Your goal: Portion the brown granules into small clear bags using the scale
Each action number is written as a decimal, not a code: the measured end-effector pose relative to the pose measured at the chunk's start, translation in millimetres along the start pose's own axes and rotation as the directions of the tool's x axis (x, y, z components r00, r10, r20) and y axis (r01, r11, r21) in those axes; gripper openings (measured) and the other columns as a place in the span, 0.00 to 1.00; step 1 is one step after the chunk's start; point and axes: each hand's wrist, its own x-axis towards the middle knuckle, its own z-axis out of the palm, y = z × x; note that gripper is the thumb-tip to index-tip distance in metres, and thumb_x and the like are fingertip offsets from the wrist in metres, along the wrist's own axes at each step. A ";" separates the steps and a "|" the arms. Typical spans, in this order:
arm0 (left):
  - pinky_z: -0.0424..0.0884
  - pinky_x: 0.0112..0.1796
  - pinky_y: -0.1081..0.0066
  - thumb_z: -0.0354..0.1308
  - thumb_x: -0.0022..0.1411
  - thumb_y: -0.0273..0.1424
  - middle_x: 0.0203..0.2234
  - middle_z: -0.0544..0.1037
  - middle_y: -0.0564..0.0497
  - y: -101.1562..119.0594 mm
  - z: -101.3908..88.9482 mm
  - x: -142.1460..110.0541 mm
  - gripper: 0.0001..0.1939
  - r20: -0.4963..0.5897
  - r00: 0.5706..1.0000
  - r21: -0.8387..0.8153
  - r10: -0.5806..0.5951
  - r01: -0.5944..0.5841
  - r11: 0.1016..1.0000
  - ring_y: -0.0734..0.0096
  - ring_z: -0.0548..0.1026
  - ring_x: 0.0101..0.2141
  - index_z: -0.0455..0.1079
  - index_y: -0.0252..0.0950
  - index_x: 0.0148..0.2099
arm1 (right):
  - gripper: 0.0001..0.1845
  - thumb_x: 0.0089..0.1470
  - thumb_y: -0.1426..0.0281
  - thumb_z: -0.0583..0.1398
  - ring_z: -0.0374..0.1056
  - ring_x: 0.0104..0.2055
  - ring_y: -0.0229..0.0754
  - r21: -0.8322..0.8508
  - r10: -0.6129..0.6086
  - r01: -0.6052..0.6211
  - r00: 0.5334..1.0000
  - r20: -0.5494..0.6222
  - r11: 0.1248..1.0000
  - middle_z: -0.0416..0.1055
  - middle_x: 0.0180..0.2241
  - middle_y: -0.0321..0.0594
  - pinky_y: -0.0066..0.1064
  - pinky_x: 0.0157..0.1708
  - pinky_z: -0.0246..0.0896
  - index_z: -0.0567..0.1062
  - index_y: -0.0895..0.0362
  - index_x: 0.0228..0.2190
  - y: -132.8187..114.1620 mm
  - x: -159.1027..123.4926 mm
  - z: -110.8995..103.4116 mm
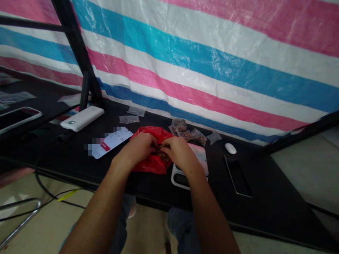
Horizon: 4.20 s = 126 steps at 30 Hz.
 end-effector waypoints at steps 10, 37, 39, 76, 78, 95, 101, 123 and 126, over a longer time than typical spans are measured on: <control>0.73 0.44 0.68 0.62 0.64 0.23 0.42 0.88 0.47 2.9 1.5 3.2 0.13 0.009 1.000 0.008 0.005 -0.005 1.000 0.62 0.84 0.42 0.84 0.38 0.46 | 0.09 0.62 0.77 0.64 0.77 0.39 0.44 -0.010 -0.001 0.002 1.000 0.022 1.000 0.84 0.37 0.44 0.30 0.40 0.61 0.86 0.57 0.36 0.9 -1.0 -3.7; 0.74 0.51 0.69 0.60 0.66 0.31 0.49 0.87 0.46 2.1 12.8 11.2 0.15 -0.013 0.996 0.080 0.093 -0.092 0.993 0.58 0.83 0.49 0.83 0.41 0.52 | 0.07 0.54 0.75 0.68 0.80 0.38 0.48 0.267 0.131 -0.081 0.976 -0.176 0.960 0.86 0.36 0.41 0.34 0.39 0.70 0.88 0.56 0.34 53.7 -61.4 -75.5; 0.74 0.50 0.69 0.60 0.67 0.32 0.47 0.87 0.46 3.8 12.6 11.6 0.14 -0.015 0.996 0.069 0.088 -0.087 0.994 0.59 0.84 0.47 0.83 0.41 0.51 | 0.07 0.54 0.75 0.68 0.80 0.38 0.48 0.270 0.126 -0.077 0.978 -0.166 0.960 0.86 0.36 0.40 0.33 0.39 0.70 0.88 0.56 0.34 56.8 -60.7 -73.0; 0.74 0.48 0.66 0.58 0.63 0.25 0.44 0.87 0.45 4.3 27.6 19.9 0.15 0.111 0.989 0.138 0.100 -0.115 0.984 0.57 0.83 0.46 0.84 0.39 0.47 | 0.06 0.56 0.80 0.67 0.77 0.37 0.43 -0.008 0.185 -0.187 0.975 -0.127 0.982 0.84 0.35 0.43 0.32 0.38 0.64 0.86 0.60 0.34 39.6 -57.5 -72.7; 0.74 0.47 0.67 0.57 0.63 0.24 0.43 0.87 0.45 6.5 27.2 19.5 0.15 0.100 0.991 0.112 0.089 -0.100 0.989 0.59 0.84 0.45 0.84 0.39 0.45 | 0.07 0.55 0.81 0.68 0.79 0.39 0.45 0.022 0.191 -0.189 0.974 -0.119 0.982 0.85 0.37 0.44 0.32 0.40 0.66 0.85 0.60 0.34 39.6 -55.7 -71.6; 0.74 0.49 0.69 0.57 0.65 0.25 0.46 0.87 0.47 12.8 16.9 12.8 0.15 0.044 0.993 0.056 0.105 -0.107 0.993 0.60 0.84 0.46 0.83 0.39 0.48 | 0.16 0.56 0.85 0.61 0.81 0.36 0.44 0.245 0.192 -0.150 0.969 -0.154 0.958 0.85 0.34 0.44 0.31 0.38 0.71 0.83 0.61 0.43 48.2 -54.6 -64.9; 0.75 0.47 0.69 0.57 0.63 0.24 0.44 0.88 0.49 12.0 17.4 14.1 0.15 0.044 0.991 0.049 0.125 -0.127 0.991 0.61 0.84 0.44 0.83 0.41 0.46 | 0.13 0.60 0.80 0.60 0.80 0.40 0.45 0.211 0.137 -0.095 0.971 -0.195 0.973 0.85 0.39 0.44 0.32 0.41 0.70 0.84 0.58 0.41 51.6 -57.8 -69.7; 0.76 0.45 0.70 0.56 0.62 0.26 0.42 0.88 0.51 21.3 14.4 14.5 0.16 -0.024 0.984 -0.121 0.176 -0.178 0.977 0.63 0.84 0.41 0.83 0.39 0.46 | 0.10 0.56 0.78 0.63 0.77 0.36 0.43 0.177 0.199 -0.173 0.970 -0.142 0.969 0.84 0.35 0.42 0.29 0.35 0.66 0.85 0.59 0.34 79.1 -71.2 -76.6; 0.76 0.44 0.70 0.56 0.61 0.27 0.41 0.88 0.51 28.7 14.2 14.0 0.16 -0.044 0.980 -0.135 0.192 -0.196 0.971 0.63 0.84 0.41 0.83 0.38 0.46 | 0.10 0.56 0.76 0.63 0.77 0.36 0.43 0.199 0.146 -0.115 0.978 -0.149 0.973 0.84 0.35 0.41 0.30 0.36 0.66 0.86 0.58 0.34 70.3 -70.1 -77.2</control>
